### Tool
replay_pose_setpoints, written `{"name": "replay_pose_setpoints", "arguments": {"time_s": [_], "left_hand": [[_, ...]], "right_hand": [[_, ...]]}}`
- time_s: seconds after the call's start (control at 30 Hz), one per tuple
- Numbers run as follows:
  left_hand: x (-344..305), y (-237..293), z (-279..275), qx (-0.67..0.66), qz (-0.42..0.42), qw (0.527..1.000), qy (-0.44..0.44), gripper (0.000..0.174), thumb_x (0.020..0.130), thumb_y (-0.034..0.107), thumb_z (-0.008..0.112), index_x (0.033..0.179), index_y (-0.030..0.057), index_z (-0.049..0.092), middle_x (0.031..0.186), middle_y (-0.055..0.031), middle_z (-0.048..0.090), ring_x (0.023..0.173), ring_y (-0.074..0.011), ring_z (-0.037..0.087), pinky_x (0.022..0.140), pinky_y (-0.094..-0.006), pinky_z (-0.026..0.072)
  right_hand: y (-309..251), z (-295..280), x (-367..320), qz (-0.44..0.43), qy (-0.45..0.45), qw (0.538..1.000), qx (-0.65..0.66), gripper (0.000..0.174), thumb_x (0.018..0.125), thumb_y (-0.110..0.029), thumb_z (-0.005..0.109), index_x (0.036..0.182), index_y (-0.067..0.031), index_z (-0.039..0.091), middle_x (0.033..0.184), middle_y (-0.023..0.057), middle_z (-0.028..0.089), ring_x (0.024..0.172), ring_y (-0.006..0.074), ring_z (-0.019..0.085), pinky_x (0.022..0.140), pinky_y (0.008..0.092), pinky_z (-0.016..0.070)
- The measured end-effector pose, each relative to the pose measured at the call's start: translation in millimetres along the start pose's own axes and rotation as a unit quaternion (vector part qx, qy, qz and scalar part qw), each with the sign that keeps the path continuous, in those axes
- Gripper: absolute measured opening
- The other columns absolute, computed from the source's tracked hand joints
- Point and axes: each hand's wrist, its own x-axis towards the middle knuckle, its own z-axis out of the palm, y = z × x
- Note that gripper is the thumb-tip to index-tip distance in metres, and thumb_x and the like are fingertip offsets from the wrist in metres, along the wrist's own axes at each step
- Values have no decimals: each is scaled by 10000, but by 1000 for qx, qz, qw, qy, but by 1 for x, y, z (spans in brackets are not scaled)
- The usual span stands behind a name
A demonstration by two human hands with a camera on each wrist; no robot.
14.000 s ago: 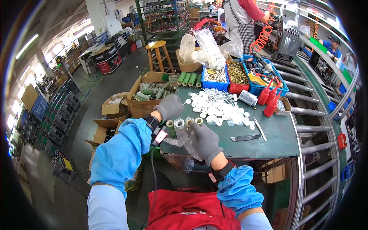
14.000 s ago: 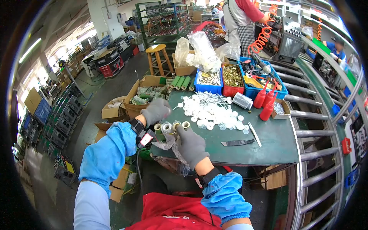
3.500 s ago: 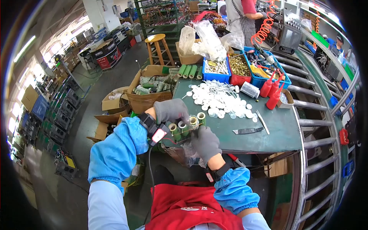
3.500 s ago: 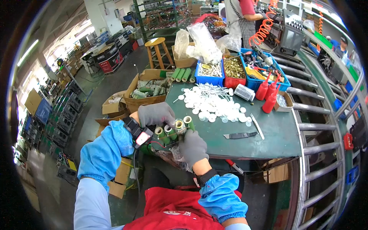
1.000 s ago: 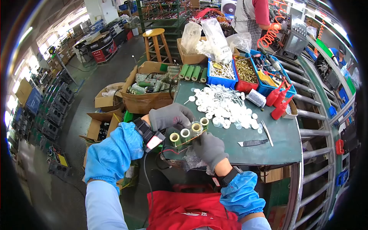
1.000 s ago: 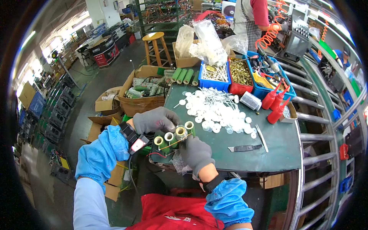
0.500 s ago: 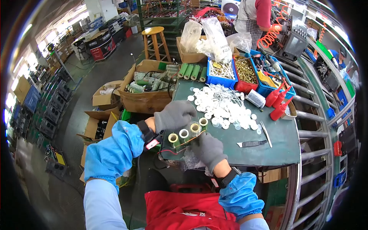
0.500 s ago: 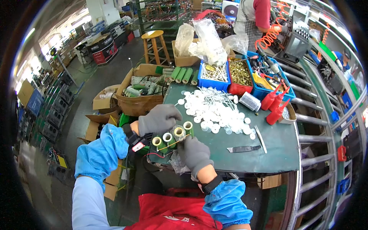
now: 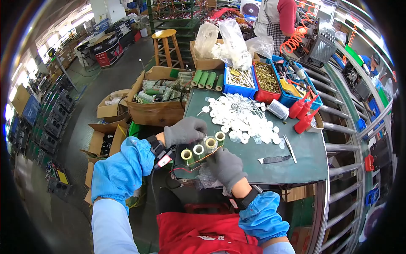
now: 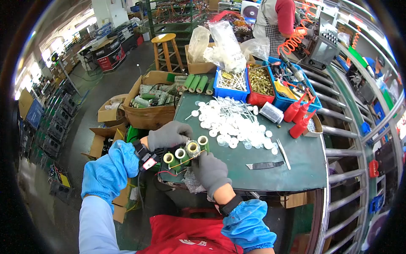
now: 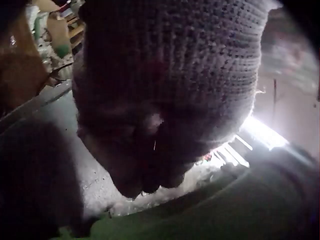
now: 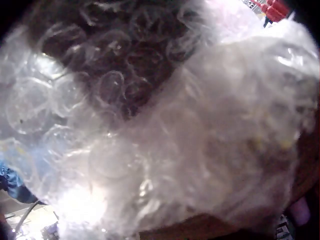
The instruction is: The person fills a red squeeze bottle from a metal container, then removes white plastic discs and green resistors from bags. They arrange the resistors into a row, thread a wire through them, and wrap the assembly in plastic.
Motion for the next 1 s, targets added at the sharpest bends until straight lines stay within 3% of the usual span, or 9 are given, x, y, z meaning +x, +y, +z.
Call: {"name": "replay_pose_setpoints", "arguments": {"time_s": [0.13, 0.27, 0.37, 0.57, 0.67, 0.77, 0.9, 0.93, 1.0], "left_hand": [[0, -4, -21, -189, -11, 972, -139, 222, 812, 120, 669, 981, -21, 696, 865, -31, 684, 841, -116, 633, 758, -284, 515], [-9, 0, -14, -338, -113, 920, -165, 439, 805, 226, 757, 1148, -29, 659, 981, -47, 676, 844, -126, 628, 751, -280, 506], [-5, -5, -5, -346, -73, 924, -145, 441, 783, 215, 786, 1125, -38, 669, 1008, -54, 690, 842, -128, 637, 746, -290, 513], [7, 24, -13, -21, 18, 991, -134, 292, 809, 208, 742, 1020, 9, 710, 993, -87, 712, 843, -169, 669, 742, -324, 527], [25, 16, -12, 263, 234, 936, 2, 230, 810, 176, 700, 998, 46, 720, 946, -121, 694, 853, -253, 675, 751, -357, 531], [31, 16, -4, 205, 229, 951, 21, 223, 797, 156, 694, 996, 64, 731, 931, -141, 680, 864, -310, 660, 775, -377, 533], [19, 8, -8, -59, 106, 988, -100, 268, 805, 140, 686, 1062, 67, 711, 942, -136, 680, 884, -292, 668, 817, -373, 530], [19, 1, -6, -34, 55, 990, -129, 269, 821, 144, 688, 1077, 61, 697, 984, -126, 693, 908, -301, 670, 826, -369, 531], [23, -6, 3, 92, 152, 983, -40, 256, 837, 163, 682, 1066, 50, 692, 1027, -124, 700, 929, -311, 674, 827, -367, 533]], "right_hand": [[1, 3, 1, 0, 4, 1000, -3, 371, 946, -422, 573, 1064, -70, 583, 1020, 177, 675, 873, 399, 699, 757, 512, 558], [0, 1, -1, 12, 3, 1000, 20, 365, 934, -404, 581, 1102, -81, 591, 1043, 209, 678, 902, 438, 676, 791, 534, 537], [1, 1, -1, 7, 4, 1000, 31, 366, 937, -407, 576, 1096, -77, 589, 1042, 206, 679, 893, 435, 679, 785, 534, 539], [0, -1, 0, 0, -13, 1000, 6, 360, 954, -399, 565, 1084, -63, 568, 1038, 184, 670, 895, 397, 697, 759, 510, 558], [-2, -3, -1, -14, -11, 1000, 4, 359, 956, -395, 563, 1095, -64, 566, 1050, 192, 668, 906, 402, 695, 769, 510, 557], [1, 2, -2, -20, 26, 999, 11, 314, 934, -364, 580, 1096, -95, 578, 994, 197, 681, 850, 435, 678, 739, 540, 541], [-1, -1, -1, -9, -15, 1000, -1, 342, 961, -382, 556, 1099, -69, 565, 1047, 190, 668, 903, 407, 695, 770, 513, 558], [-1, 0, -1, -9, -15, 1000, 1, 341, 962, -382, 555, 1099, -70, 566, 1046, 188, 668, 902, 408, 695, 768, 514, 559], [0, 0, -1, -9, -11, 1000, 2, 339, 964, -381, 552, 1098, -69, 565, 1045, 186, 669, 901, 407, 696, 764, 515, 559]]}}
